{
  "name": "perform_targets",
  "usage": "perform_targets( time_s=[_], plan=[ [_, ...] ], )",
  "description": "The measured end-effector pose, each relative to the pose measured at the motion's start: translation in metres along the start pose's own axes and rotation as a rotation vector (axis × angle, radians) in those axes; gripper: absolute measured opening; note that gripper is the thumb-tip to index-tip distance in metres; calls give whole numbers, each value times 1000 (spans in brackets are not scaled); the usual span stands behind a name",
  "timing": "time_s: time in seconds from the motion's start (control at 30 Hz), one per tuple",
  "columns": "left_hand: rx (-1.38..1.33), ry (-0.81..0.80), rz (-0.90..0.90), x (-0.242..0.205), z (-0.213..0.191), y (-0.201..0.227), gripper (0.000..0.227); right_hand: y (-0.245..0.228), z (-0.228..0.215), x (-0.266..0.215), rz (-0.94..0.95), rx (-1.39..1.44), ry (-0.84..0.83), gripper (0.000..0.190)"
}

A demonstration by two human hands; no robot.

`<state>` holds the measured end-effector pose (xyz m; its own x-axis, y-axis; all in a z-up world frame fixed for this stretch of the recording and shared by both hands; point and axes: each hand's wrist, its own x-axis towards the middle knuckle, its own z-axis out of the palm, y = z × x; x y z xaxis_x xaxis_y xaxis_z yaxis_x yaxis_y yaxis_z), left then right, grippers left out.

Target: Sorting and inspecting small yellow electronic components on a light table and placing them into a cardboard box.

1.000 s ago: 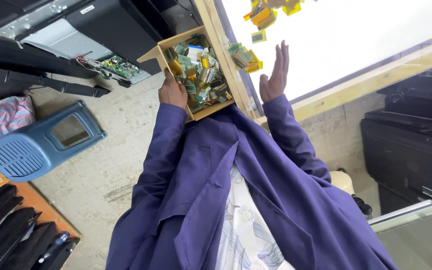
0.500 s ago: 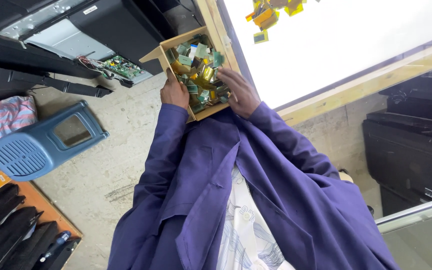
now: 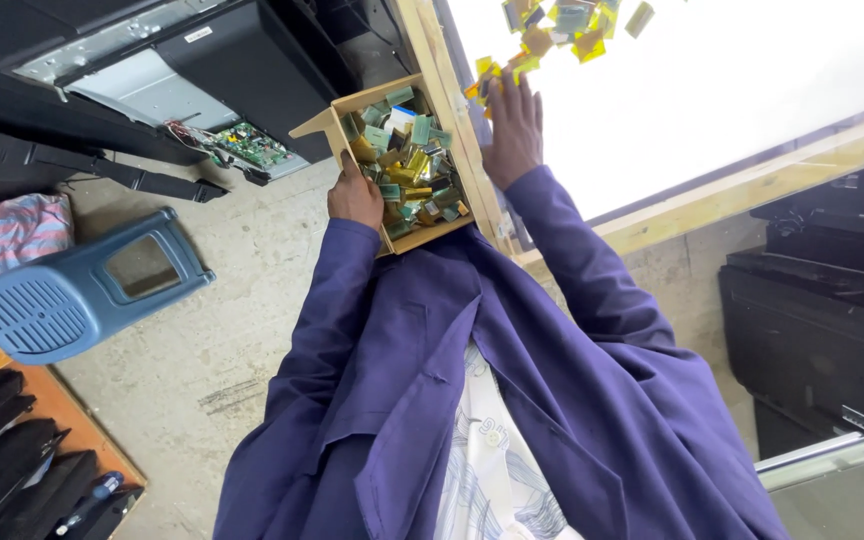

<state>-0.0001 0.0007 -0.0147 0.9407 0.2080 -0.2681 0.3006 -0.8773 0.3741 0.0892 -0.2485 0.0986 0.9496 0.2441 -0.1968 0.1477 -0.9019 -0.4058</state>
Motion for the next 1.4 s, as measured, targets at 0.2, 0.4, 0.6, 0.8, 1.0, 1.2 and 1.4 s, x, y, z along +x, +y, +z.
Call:
perform_targets(
  time_s=[0.2, 0.4, 0.6, 0.8, 1.0, 1.2, 1.4],
  plan=[
    [10, -1, 59, -5, -16, 7, 59, -52, 48, -45, -277, 156, -14, 93],
    [-6, -14, 50, -9, -30, 17, 55, -47, 31, -36, -430, 326, -20, 92],
    [-29, -31, 38, -10, -32, 16, 56, 21, 15, -31, -19, 152, 243, 70],
    [-9, -35, 60, -8, -26, 14, 57, 11, 61, -81, -239, 257, 201, 77],
    [-23, -52, 51, -9, -34, 17, 56, -23, 62, -89, -470, 671, 79, 82],
    [11, -12, -6, 2, 2, 0, 64, 2, 7, -39, -302, 400, 143, 76],
    [36, -13, 0, 1, 2, 0, 66, 32, -34, 81, -226, 98, 306, 75]
  ],
)
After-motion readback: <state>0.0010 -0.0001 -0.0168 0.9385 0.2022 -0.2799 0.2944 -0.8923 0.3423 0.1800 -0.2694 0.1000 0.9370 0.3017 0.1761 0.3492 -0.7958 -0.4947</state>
